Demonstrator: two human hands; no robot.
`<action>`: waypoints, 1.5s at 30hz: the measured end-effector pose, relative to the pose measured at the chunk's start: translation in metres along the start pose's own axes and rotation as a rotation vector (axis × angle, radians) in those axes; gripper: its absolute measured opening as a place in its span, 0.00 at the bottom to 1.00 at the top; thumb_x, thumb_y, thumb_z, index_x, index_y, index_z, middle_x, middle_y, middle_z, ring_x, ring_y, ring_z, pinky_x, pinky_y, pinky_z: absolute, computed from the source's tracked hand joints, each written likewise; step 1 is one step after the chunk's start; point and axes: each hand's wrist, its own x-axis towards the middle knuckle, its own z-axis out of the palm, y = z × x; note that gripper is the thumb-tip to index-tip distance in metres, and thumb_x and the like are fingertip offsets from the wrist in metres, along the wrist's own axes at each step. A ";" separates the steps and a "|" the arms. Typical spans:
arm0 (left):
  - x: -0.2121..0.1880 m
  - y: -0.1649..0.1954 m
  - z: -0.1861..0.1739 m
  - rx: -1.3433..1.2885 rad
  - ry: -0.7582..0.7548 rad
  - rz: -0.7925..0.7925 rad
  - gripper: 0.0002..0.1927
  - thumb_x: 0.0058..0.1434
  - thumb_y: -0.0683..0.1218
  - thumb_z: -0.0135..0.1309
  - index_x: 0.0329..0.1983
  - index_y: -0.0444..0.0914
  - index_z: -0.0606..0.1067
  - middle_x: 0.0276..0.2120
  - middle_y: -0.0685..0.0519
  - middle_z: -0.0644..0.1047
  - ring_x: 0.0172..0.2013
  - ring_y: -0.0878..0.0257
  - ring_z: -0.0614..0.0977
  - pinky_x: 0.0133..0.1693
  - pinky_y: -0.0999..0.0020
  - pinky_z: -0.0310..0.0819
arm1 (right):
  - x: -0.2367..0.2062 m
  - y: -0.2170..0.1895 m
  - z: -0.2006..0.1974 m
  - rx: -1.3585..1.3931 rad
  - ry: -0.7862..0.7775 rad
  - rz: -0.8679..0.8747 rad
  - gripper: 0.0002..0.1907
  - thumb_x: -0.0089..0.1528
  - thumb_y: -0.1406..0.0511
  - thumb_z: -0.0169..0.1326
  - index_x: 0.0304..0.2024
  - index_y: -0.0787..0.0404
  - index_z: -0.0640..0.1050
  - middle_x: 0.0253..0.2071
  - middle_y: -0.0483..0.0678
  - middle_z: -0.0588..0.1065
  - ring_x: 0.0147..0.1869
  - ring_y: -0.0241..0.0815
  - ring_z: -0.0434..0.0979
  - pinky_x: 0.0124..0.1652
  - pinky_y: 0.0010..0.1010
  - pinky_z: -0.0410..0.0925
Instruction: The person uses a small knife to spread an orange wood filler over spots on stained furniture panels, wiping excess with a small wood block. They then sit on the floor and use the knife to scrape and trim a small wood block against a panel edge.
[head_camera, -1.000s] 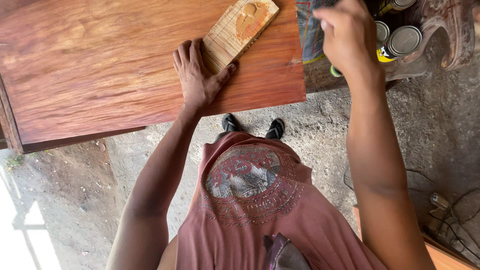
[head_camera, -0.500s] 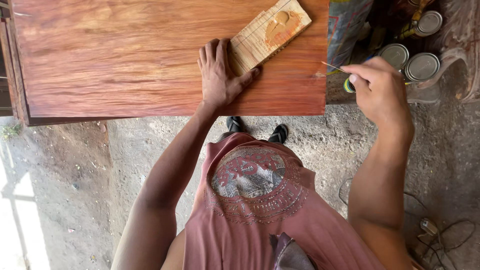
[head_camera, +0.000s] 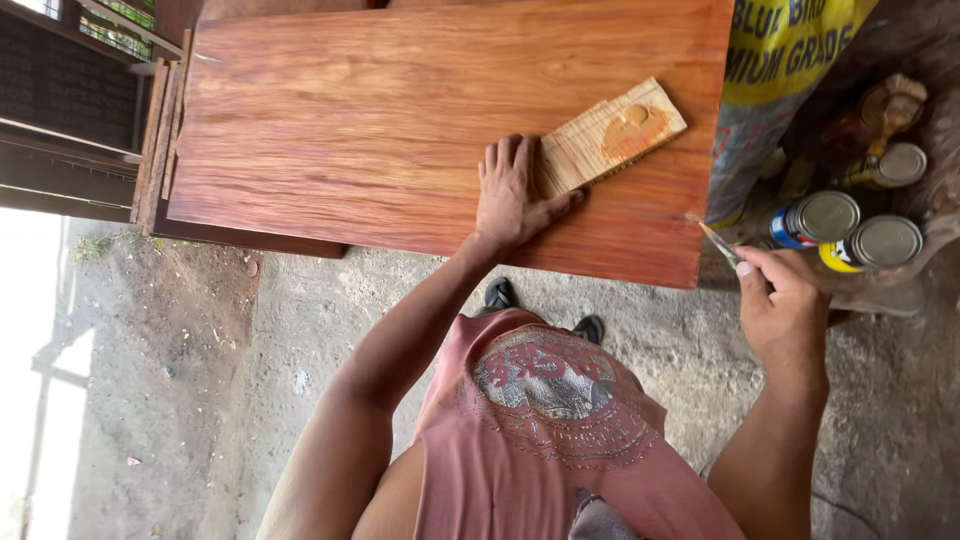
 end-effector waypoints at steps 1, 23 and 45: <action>0.000 0.000 0.000 -0.007 0.003 0.001 0.50 0.48 0.70 0.64 0.64 0.34 0.65 0.58 0.43 0.67 0.60 0.46 0.66 0.63 0.50 0.58 | 0.002 -0.004 0.001 -0.007 -0.004 -0.012 0.08 0.70 0.72 0.56 0.51 0.65 0.81 0.42 0.53 0.77 0.43 0.46 0.76 0.45 0.33 0.68; 0.001 0.001 -0.001 0.019 -0.037 -0.014 0.51 0.49 0.72 0.64 0.64 0.33 0.65 0.58 0.44 0.66 0.61 0.47 0.65 0.64 0.51 0.56 | 0.010 -0.021 -0.001 -0.050 0.035 -0.048 0.09 0.71 0.72 0.56 0.53 0.65 0.81 0.40 0.54 0.77 0.41 0.46 0.77 0.43 0.34 0.69; -0.005 -0.013 0.022 -0.007 -0.004 0.039 0.50 0.53 0.70 0.70 0.65 0.33 0.65 0.57 0.42 0.65 0.61 0.44 0.64 0.64 0.47 0.58 | 0.010 -0.003 -0.004 -0.281 0.001 -0.165 0.12 0.69 0.74 0.59 0.55 0.63 0.84 0.42 0.54 0.75 0.45 0.52 0.77 0.44 0.40 0.70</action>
